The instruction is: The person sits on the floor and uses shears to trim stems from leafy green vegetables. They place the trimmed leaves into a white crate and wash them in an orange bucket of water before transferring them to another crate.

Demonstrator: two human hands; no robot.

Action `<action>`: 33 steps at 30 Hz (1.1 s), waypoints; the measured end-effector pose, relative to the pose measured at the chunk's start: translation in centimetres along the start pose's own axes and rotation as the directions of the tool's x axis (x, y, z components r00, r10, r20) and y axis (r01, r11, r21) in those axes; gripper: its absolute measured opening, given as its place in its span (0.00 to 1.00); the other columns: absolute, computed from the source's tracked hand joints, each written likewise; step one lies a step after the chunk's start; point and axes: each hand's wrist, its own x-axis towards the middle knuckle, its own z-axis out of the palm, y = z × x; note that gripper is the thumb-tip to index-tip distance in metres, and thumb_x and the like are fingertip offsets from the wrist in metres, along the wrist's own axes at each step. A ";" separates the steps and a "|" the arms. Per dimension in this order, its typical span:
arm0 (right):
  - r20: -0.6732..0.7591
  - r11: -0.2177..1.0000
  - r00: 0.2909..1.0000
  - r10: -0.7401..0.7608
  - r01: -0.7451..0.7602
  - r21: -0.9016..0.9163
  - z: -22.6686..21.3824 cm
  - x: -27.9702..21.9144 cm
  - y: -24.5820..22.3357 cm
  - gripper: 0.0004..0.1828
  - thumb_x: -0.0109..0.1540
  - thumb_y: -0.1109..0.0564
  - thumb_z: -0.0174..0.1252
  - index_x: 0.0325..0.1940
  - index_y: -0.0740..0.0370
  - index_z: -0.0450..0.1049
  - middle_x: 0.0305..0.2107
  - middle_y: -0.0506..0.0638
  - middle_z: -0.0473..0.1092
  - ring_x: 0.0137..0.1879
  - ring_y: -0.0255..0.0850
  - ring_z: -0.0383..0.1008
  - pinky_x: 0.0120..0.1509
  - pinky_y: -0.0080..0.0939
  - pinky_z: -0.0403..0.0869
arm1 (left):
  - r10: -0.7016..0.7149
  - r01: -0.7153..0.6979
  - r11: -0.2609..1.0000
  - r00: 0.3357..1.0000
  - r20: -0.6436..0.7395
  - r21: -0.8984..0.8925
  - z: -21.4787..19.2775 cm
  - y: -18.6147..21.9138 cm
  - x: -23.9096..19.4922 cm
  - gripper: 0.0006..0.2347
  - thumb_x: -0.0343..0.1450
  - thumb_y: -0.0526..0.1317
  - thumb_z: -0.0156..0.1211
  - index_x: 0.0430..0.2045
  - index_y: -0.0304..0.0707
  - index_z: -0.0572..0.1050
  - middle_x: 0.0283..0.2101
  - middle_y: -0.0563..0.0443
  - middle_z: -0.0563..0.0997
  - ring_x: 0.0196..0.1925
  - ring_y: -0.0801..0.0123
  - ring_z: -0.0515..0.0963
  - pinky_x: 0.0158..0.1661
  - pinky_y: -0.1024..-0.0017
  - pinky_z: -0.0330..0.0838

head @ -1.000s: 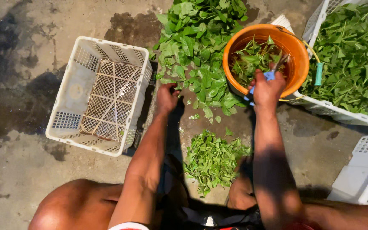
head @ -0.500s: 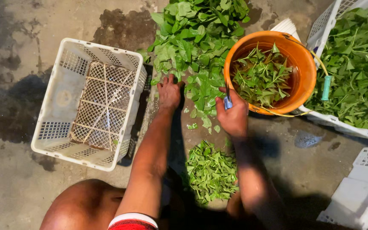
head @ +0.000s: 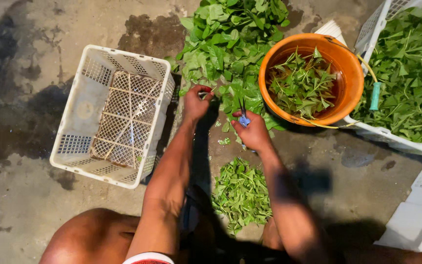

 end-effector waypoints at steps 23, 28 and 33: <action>0.362 0.914 0.915 0.178 -0.290 0.283 -2.4 -1.4 -5.8 0.17 0.70 0.46 0.50 0.44 0.62 0.76 0.21 0.50 0.74 0.22 0.38 0.76 0.21 0.31 0.64 | 0.161 0.016 0.783 0.960 0.228 -0.622 -3.4 8.6 -6.5 0.13 0.66 0.34 0.74 0.42 0.32 0.82 0.40 0.51 0.86 0.40 0.73 0.84 0.42 0.75 0.74; 0.421 0.886 0.885 0.199 -0.346 0.308 -2.6 -1.7 -6.5 0.18 0.70 0.45 0.50 0.42 0.61 0.74 0.20 0.50 0.73 0.21 0.39 0.76 0.18 0.30 0.62 | 0.282 -0.119 0.784 0.943 0.178 -0.610 -2.2 8.2 -6.2 0.11 0.65 0.33 0.75 0.39 0.31 0.82 0.39 0.51 0.86 0.40 0.74 0.83 0.44 0.75 0.78; 0.419 0.888 0.883 0.211 -0.353 0.296 -2.7 -1.7 -6.3 0.19 0.70 0.44 0.52 0.42 0.63 0.74 0.20 0.51 0.73 0.20 0.39 0.74 0.19 0.31 0.64 | 0.322 -0.180 0.825 0.929 0.184 -0.536 -2.1 8.2 -6.6 0.11 0.65 0.33 0.75 0.39 0.31 0.82 0.39 0.51 0.86 0.40 0.75 0.82 0.43 0.76 0.78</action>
